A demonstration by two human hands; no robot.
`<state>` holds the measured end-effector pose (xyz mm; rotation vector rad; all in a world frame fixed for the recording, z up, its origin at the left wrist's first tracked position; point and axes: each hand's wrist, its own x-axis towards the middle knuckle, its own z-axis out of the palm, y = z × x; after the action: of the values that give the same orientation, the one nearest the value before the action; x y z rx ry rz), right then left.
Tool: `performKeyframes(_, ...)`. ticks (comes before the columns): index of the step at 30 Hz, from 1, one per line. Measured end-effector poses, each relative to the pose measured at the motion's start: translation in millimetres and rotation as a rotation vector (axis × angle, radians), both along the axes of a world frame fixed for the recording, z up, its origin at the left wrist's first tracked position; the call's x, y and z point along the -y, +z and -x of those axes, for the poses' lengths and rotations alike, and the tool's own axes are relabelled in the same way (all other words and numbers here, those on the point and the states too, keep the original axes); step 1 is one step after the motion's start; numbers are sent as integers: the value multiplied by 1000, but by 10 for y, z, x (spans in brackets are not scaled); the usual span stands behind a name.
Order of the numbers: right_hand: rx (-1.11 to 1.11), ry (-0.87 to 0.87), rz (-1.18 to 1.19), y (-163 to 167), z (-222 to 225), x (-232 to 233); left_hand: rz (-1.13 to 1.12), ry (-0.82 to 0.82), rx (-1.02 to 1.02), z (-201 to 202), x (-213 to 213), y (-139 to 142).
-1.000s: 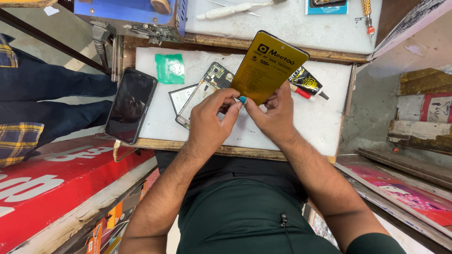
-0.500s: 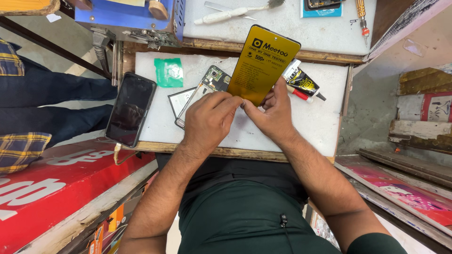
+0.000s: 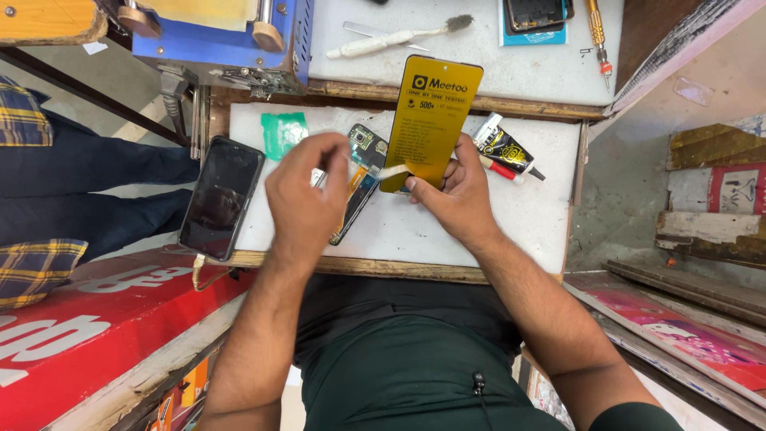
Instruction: The person disassembles a smartphone, removes the battery, and replaces the battery connector ribbon cable with a new one. They then reassemble the phone by reconnecting the battery and closing the device.
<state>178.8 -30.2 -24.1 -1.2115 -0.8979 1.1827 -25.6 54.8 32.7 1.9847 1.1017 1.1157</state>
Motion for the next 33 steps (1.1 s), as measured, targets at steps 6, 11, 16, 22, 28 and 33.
performKeyframes(6, -193, 26, 51, 19, -29, -39, -378, 147, -335, 99, -267, -76)
performKeyframes(11, -182, 54, 83, 24, -46, -41, -282, 137, -437, 151, -73, 32)
performKeyframes(16, -129, 96, 88, 35, -18, -29, 35, -136, -138, 7, 63, 139)
performKeyframes(22, -101, 121, 89, 39, -42, -37, 124, -267, -140, -239, -18, 116)
performKeyframes(28, -78, 103, 125, 34, -28, -45, 166, -135, -104, -107, -88, 99)
performKeyframes(33, -80, 110, 123, 60, -25, -48, -363, 135, -622, 566, -168, 283)
